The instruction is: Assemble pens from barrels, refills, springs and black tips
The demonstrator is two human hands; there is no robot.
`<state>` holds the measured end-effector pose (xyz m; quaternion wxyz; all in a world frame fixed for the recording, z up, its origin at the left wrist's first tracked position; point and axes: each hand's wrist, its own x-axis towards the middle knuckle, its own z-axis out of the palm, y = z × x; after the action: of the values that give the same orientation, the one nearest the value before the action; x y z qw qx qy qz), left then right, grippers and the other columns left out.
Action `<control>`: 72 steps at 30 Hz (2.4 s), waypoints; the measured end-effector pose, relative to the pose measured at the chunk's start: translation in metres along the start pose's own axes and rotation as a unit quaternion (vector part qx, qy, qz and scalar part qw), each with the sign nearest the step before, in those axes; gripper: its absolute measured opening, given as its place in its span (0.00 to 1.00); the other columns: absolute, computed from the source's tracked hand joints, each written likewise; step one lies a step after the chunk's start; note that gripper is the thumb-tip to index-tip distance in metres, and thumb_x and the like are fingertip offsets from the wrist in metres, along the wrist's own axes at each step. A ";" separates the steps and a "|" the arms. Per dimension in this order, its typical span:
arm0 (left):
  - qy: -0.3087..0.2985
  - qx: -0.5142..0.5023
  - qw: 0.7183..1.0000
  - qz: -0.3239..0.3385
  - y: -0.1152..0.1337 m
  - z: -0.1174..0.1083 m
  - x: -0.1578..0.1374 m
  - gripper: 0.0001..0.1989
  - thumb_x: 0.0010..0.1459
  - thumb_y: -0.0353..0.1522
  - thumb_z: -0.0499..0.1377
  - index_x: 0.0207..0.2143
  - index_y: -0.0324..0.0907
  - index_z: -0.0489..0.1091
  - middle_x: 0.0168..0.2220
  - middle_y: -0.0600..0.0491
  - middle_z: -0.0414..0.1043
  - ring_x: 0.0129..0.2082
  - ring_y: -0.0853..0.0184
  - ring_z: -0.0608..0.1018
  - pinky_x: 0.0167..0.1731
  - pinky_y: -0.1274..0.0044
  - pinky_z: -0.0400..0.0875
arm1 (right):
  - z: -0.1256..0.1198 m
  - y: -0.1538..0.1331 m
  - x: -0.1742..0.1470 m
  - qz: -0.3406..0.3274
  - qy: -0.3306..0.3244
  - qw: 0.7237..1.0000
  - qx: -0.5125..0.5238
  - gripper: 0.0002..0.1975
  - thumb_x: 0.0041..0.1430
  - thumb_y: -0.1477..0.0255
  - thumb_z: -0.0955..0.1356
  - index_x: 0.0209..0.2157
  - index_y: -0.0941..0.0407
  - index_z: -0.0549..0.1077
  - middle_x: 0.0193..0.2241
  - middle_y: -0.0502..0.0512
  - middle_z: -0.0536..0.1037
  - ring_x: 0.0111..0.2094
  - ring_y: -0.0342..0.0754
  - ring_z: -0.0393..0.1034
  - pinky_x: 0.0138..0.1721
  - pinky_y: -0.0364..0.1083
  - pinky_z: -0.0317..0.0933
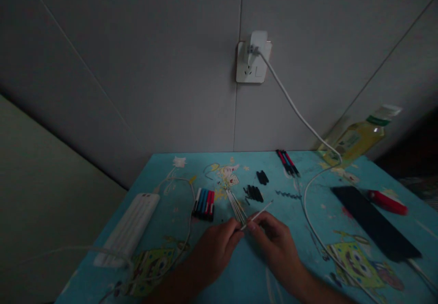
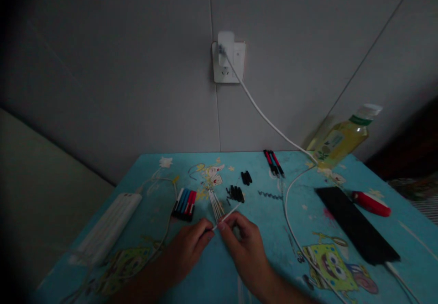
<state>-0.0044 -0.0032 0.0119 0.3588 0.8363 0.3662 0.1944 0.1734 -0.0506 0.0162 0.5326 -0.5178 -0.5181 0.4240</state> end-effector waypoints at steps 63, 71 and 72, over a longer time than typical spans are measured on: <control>0.047 0.177 0.981 0.064 -0.021 -0.018 0.011 0.13 0.69 0.30 0.48 0.44 0.43 0.71 0.36 0.51 0.73 0.36 0.66 0.76 0.39 0.77 0.69 | -0.014 0.021 0.048 -0.135 0.009 0.803 -0.580 0.08 0.67 0.73 0.64 0.36 0.54 0.76 0.36 0.58 0.75 0.40 0.55 0.67 0.42 0.53 0.57; 0.100 0.101 0.985 0.097 -0.025 -0.018 0.007 0.13 0.69 0.32 0.47 0.45 0.41 0.70 0.37 0.49 0.78 0.37 0.65 0.80 0.40 0.76 0.72 | -0.026 0.020 0.028 -0.158 -0.005 0.918 -0.363 0.08 0.68 0.70 0.63 0.40 0.55 0.73 0.36 0.57 0.78 0.37 0.51 0.72 0.41 0.49 0.66; 0.096 0.103 0.986 0.092 -0.025 -0.017 0.008 0.13 0.69 0.32 0.47 0.45 0.42 0.71 0.37 0.49 0.79 0.37 0.65 0.80 0.40 0.76 0.72 | -0.028 0.018 0.025 -0.152 -0.010 0.928 -0.341 0.08 0.68 0.69 0.63 0.40 0.54 0.74 0.36 0.56 0.78 0.37 0.50 0.72 0.40 0.49 0.66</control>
<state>-0.0210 0.0223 0.0051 0.2146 0.8761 0.3387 0.2677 0.2049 -0.0273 0.0031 0.3768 -0.5789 -0.7092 0.1412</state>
